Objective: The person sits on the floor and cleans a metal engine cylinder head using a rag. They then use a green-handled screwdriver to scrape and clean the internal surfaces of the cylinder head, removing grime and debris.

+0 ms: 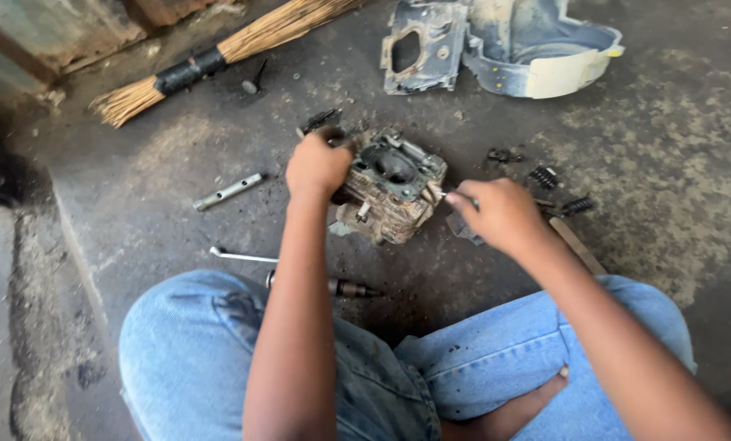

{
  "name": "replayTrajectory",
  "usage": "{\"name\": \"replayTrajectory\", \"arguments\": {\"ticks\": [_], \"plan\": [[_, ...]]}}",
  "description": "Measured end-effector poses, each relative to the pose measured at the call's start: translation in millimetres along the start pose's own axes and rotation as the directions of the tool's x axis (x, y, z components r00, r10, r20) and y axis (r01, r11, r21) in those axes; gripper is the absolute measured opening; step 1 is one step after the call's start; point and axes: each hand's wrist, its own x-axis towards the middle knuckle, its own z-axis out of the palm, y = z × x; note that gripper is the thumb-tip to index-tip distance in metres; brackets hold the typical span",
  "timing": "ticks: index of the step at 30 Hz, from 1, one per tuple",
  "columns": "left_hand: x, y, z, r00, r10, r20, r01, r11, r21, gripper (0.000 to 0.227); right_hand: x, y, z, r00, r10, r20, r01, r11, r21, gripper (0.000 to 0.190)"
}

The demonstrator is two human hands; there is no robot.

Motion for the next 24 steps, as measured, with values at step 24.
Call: {"name": "replayTrajectory", "arguments": {"ticks": [24], "plan": [[-16, 10, 14, 1.000, -0.028, 0.006, 0.025, 0.963, 0.270, 0.065, 11, -47, -21, 0.944, 0.254, 0.212, -0.227, 0.963, -0.146, 0.032]]}}
